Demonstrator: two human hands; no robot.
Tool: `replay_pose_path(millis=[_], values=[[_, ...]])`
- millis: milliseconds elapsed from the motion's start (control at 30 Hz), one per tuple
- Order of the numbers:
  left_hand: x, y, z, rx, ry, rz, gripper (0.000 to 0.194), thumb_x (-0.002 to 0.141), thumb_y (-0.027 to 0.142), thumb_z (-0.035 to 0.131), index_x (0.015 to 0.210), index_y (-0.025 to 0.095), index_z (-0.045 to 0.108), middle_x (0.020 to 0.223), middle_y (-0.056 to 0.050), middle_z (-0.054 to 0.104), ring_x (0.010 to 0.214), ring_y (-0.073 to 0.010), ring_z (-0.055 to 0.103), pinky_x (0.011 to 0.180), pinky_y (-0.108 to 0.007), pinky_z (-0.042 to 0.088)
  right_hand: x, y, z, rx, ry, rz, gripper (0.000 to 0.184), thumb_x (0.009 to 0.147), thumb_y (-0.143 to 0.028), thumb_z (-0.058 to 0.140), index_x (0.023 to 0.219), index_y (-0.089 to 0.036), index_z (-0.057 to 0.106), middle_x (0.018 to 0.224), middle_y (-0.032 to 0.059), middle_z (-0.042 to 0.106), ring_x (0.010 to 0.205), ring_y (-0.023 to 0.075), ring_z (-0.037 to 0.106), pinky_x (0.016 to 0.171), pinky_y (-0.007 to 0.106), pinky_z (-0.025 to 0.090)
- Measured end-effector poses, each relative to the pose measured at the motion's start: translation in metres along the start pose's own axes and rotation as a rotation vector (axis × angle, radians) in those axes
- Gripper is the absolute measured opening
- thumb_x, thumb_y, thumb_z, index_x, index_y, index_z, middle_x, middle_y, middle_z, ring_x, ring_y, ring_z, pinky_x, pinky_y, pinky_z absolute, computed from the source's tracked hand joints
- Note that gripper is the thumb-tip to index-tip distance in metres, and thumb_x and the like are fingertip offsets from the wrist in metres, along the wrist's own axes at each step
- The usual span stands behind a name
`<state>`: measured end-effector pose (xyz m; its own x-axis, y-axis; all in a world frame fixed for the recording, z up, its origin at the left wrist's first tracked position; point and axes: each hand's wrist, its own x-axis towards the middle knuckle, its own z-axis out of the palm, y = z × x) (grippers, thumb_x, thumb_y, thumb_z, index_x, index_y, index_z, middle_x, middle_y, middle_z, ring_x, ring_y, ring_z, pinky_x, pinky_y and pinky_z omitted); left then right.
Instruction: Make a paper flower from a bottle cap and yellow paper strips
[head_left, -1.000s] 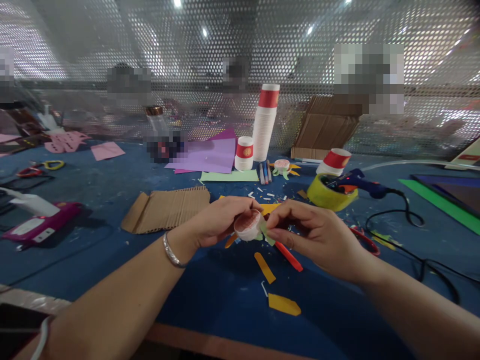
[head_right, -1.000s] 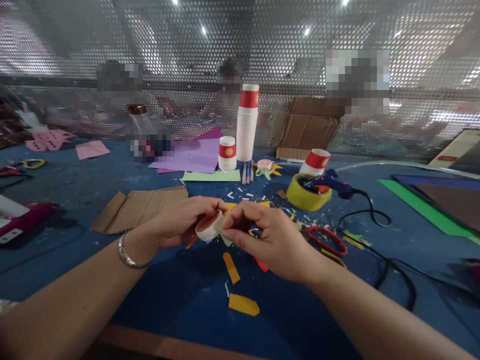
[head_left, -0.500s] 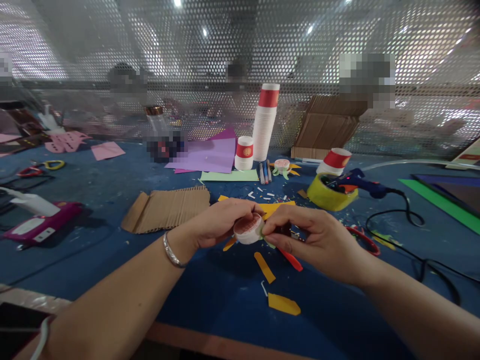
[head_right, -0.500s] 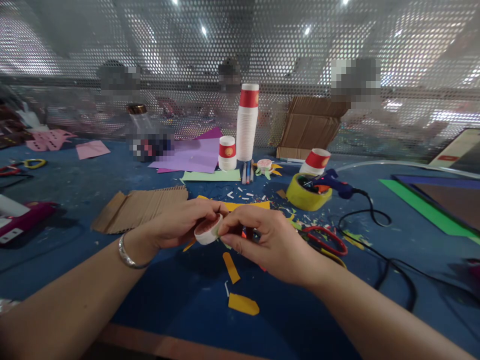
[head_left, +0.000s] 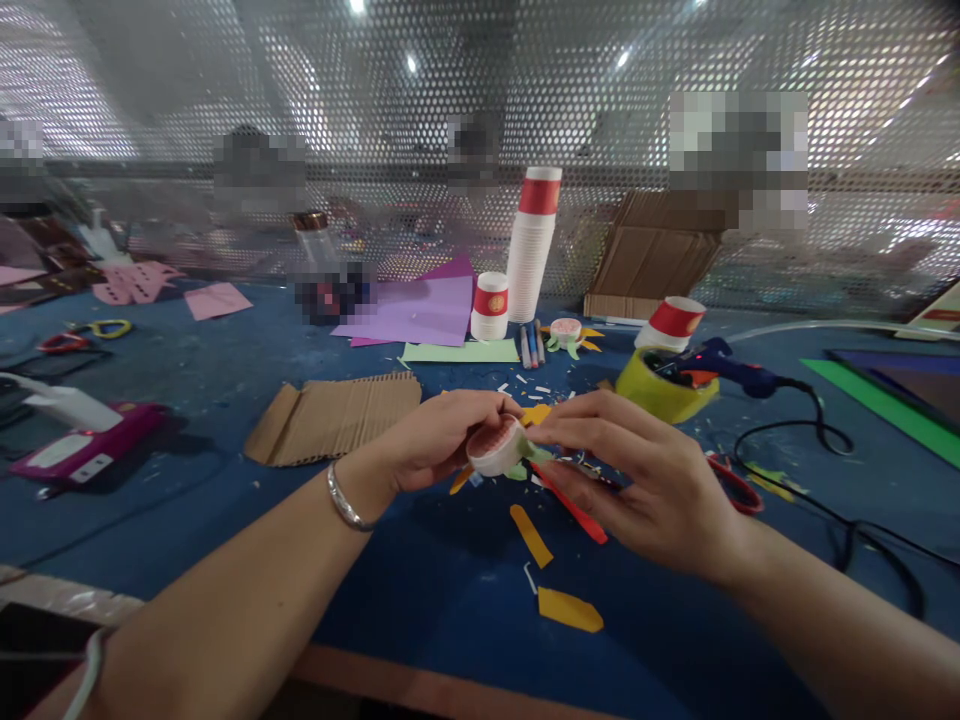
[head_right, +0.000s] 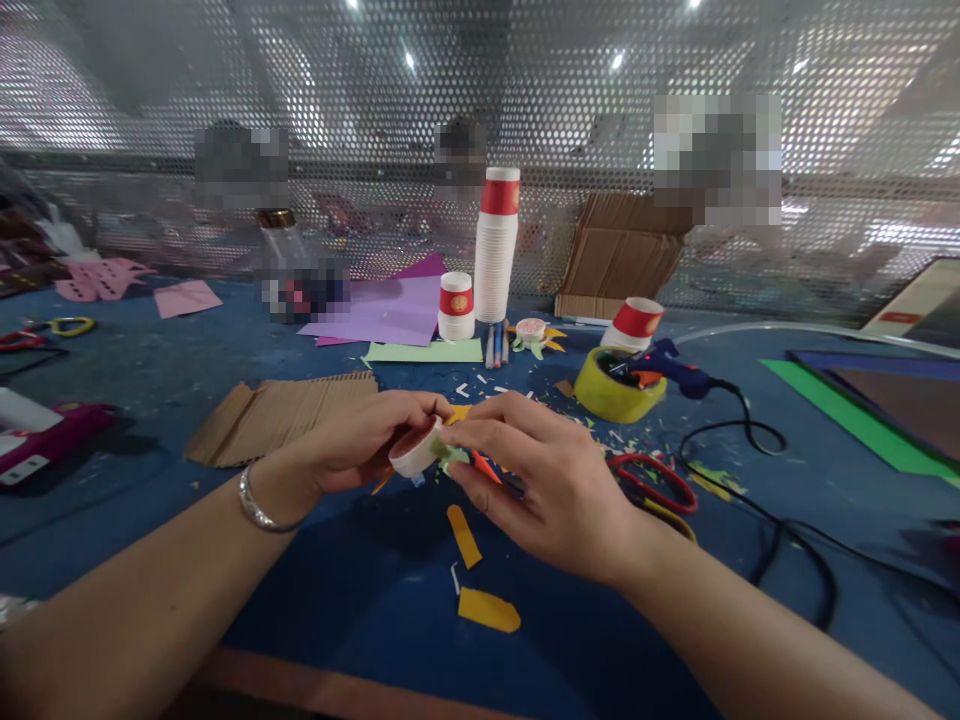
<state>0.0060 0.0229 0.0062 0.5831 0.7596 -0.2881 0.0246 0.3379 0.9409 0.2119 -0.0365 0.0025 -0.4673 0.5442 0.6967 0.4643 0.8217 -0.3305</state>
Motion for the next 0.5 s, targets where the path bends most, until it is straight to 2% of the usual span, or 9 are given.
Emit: replay_pose_path(millis=[233, 500], values=[[0.001, -0.0007, -0.0026, -0.012, -0.016, 0.023, 0.019, 0.064, 0.02, 0.054, 0.079, 0.017, 0.065, 0.072, 0.0, 0.059, 0.063, -0.0109, 0.05, 0.059, -0.024, 0.039, -0.0042, 0.0038, 0.0033, -0.142, -0.001, -0.079, 0.027, 0.093, -0.014, 0.065, 0.12, -0.018, 0.065, 0.11, 0.01, 0.071, 0.093, 0.0195, 0.07, 0.077, 0.035, 0.059], [-0.0007, 0.0011, 0.0011, -0.012, 0.003, 0.026, 0.017, 0.065, 0.016, 0.053, 0.076, 0.016, 0.065, 0.066, 0.002, 0.054, 0.058, -0.0098, 0.044, 0.055, -0.023, 0.036, -0.003, 0.003, 0.0015, -0.187, 0.007, -0.106, 0.028, 0.093, -0.013, 0.063, 0.121, -0.019, 0.065, 0.11, 0.0102, 0.074, 0.094, 0.0207, 0.072, 0.078, 0.036, 0.061]])
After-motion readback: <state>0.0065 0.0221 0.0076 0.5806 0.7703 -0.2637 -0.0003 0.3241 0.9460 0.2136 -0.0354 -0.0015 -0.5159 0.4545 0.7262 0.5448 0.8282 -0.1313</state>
